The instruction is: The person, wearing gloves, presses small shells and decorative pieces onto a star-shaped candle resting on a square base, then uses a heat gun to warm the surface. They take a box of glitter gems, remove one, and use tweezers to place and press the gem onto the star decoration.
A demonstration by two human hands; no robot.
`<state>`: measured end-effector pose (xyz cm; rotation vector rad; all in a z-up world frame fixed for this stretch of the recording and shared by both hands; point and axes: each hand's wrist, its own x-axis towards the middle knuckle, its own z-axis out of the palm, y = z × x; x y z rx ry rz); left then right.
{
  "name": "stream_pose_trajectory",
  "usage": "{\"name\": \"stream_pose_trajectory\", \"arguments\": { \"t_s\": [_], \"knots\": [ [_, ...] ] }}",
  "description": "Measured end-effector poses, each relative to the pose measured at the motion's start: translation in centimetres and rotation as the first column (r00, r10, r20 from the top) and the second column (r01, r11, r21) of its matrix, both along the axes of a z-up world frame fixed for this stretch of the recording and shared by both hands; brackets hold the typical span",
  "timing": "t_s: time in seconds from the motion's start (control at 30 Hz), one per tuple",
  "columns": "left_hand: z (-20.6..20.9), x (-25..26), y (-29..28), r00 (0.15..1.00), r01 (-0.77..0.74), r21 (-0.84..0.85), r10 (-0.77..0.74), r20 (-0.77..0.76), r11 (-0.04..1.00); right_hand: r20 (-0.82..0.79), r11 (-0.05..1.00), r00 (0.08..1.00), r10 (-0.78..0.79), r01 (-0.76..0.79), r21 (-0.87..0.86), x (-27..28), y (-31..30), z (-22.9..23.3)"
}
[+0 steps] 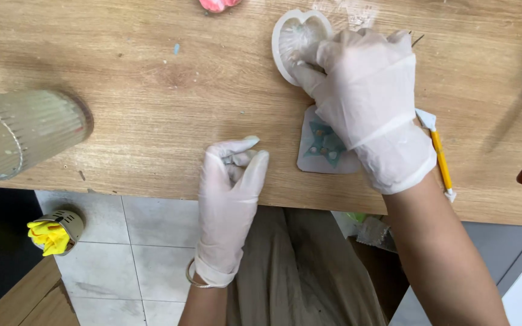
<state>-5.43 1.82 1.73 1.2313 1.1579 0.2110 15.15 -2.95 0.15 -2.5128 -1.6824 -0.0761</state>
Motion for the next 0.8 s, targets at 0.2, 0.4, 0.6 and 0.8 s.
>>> {"name": "stream_pose_trajectory", "arguments": {
  "t_s": [0.2, 0.4, 0.6, 0.8],
  "knots": [
    [1.3, 0.0, 1.1, 0.996, -0.059, -0.021, 0.058, -0.073, 0.998, -0.423, 0.993, 0.906, -0.029, 0.073, 0.090, 0.8, 0.8, 1.2],
    [1.4, 3.9, 2.3, 0.977, -0.065, -0.030, 0.070, 0.200, 0.997, -0.999, 0.747, -0.012, -0.043, 0.663, -0.040, 0.7, -0.9, 2.4],
    [0.8, 7.9, 3.1, 0.927, 0.097, 0.360, -0.215, 0.306, 0.928, -1.000, 0.694, -0.011, 0.014, 0.720, 0.002, -0.7, -2.3, 3.2],
    [-1.2, 8.4, 3.0, 0.896, 0.028, 0.248, -0.134, 0.423, 0.968, -0.979, 0.630, -0.200, 0.029, 0.765, -0.138, -0.6, -2.0, 4.7]
  ]
}}
